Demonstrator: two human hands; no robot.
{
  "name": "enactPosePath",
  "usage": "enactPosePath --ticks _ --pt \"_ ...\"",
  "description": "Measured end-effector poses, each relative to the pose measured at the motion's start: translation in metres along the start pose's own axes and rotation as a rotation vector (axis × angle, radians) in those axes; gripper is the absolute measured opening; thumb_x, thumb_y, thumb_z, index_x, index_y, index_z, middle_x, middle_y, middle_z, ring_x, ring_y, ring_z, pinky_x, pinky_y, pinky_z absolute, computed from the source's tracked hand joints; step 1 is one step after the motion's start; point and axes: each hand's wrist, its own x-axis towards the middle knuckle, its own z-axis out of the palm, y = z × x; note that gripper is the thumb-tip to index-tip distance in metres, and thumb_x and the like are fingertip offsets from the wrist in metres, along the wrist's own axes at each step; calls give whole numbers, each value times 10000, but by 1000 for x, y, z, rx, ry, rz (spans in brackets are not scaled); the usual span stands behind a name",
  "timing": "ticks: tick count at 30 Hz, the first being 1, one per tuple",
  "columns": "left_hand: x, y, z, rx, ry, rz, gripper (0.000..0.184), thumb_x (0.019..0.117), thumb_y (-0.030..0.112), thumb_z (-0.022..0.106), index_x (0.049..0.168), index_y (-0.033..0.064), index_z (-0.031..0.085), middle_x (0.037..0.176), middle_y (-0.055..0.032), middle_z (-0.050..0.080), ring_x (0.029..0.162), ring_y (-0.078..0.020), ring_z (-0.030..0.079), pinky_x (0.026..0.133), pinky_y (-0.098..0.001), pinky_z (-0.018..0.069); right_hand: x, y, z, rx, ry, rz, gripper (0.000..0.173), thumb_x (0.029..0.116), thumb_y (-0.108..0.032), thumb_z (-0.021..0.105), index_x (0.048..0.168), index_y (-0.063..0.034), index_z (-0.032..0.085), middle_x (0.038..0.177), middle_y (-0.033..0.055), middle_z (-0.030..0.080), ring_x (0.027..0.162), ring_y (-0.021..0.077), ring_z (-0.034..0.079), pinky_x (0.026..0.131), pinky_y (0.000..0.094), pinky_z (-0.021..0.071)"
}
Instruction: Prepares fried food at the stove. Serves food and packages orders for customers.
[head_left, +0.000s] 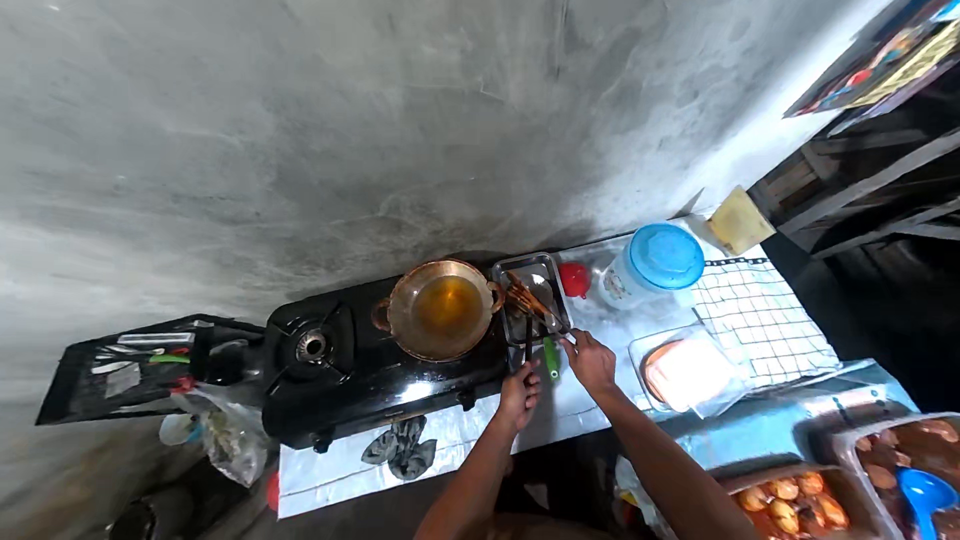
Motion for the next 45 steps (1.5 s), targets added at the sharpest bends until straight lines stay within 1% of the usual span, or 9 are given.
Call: enactPosePath --ticks 5,12,17,28,32,34,37,42,45 --pt "4 -2 -8 0 38 -29 379 1123 308 367 1302 38 563 680 25 482 446 -35 411 397 -163 360 -1 3 -5 -10 -3 28 512 1022 -551 518 1249 -133 706 1082 100 754 845 296 746 692 489 595" --pt "-1 -10 -13 193 120 73 343 1117 280 417 1306 44 580 693 18 478 451 -48 366 399 -186 313 -16 6 -35 -48 -24 11 511 1020 -571 494 1270 -173 695 1078 94 744 831 298 738 680 494 589" --pt "-1 -17 -20 300 208 79 362 1106 322 460 1290 52 616 833 -40 617 507 -74 440 450 -213 366 -32 7 -39 -103 -32 -3 506 1015 -565 505 1270 -174 699 1068 111 741 829 316 736 677 501 588" --pt "-13 -28 -40 442 245 41 385 1093 353 492 1278 40 619 960 -82 654 597 -112 513 531 -265 435 -76 11 -48 -161 -9 25 458 1003 -540 561 1246 -185 718 1035 118 737 831 322 732 682 508 589" --pt "-16 -27 -45 529 227 62 387 1094 361 486 1283 56 631 936 -79 617 646 -140 494 569 -302 428 -93 7 -59 -165 -4 59 444 987 -526 595 1240 -185 724 1032 121 741 833 332 731 677 522 581" --pt "-14 -26 -45 579 237 132 362 1093 344 495 1233 46 645 853 -59 579 598 -124 462 529 -283 406 -103 1 -66 -167 0 83 432 986 -520 600 1220 -184 738 1008 113 748 815 324 735 662 520 584" --pt "-14 -22 -41 632 246 187 363 1090 330 503 1205 20 654 872 -79 593 684 -157 511 631 -328 460 -110 -12 -75 -159 -54 144 420 1021 -496 554 1234 -182 733 1021 104 753 840 316 740 686 523 584" --pt "-8 -10 -34 672 263 224 359 1086 328 513 1163 13 666 818 -74 577 627 -155 499 584 -327 454 -87 -32 -67 -162 -237 255 436 1062 -436 465 1314 -146 670 1172 118 720 993 315 724 822 515 576" --pt "-5 -2 -31 702 277 239 355 1087 322 512 1158 12 671 807 -70 569 613 -152 480 585 -326 444 -73 -43 -54 -140 -257 265 431 1065 -390 465 1339 -112 646 1201 140 704 1007 326 720 829 516 577"
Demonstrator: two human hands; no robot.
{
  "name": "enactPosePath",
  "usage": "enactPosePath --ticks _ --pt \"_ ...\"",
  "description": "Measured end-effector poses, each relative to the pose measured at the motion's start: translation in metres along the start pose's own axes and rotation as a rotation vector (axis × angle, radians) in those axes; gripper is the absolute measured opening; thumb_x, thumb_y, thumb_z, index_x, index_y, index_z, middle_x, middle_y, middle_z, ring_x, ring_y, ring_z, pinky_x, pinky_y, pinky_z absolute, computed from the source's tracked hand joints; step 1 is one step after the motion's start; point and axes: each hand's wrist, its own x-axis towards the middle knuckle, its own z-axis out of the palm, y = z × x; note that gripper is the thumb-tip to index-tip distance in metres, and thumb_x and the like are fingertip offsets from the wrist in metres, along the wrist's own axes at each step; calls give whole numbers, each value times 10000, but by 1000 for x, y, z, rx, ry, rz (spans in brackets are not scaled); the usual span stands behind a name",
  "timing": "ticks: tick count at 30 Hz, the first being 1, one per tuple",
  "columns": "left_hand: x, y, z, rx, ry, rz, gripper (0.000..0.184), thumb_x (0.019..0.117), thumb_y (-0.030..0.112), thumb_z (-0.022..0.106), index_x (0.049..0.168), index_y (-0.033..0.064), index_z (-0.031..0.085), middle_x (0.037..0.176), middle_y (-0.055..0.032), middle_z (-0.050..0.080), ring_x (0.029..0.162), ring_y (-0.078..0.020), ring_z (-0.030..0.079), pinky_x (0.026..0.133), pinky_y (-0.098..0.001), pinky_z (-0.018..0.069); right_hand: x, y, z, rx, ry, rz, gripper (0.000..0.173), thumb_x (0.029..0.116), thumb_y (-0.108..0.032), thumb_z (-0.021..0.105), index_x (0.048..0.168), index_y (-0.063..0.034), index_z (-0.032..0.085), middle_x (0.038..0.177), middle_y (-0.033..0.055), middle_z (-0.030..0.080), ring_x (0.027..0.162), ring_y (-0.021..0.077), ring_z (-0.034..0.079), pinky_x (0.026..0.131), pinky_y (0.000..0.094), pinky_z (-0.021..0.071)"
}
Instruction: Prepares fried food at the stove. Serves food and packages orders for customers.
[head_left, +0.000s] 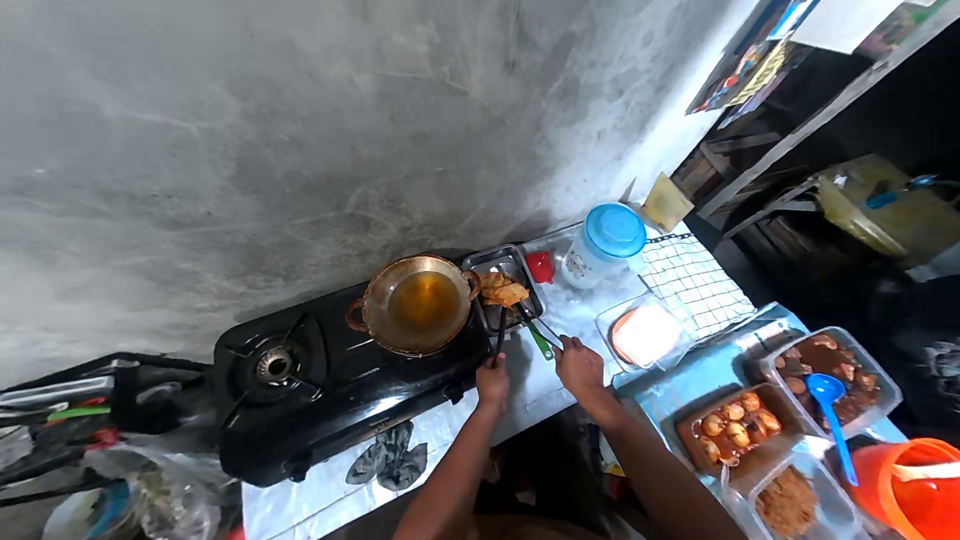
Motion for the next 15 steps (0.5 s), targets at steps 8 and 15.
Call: enactPosePath --ticks 8,15 --pt "4 8 -2 46 18 4 348 1083 317 526 1092 3 676 757 -59 557 584 -143 470 546 -315 428 19 -56 23 138 -152 54 548 1064 -199 445 1593 -91 356 1431 197 572 1173 369 662 919 537 561" --pt "-7 11 -3 89 12 -2 424 1093 377 480 1268 15 614 960 -111 639 707 -179 555 618 -366 486 26 -73 60 420 -206 82 584 1032 -75 476 1601 -130 357 1472 224 545 1242 453 610 909 611 562"
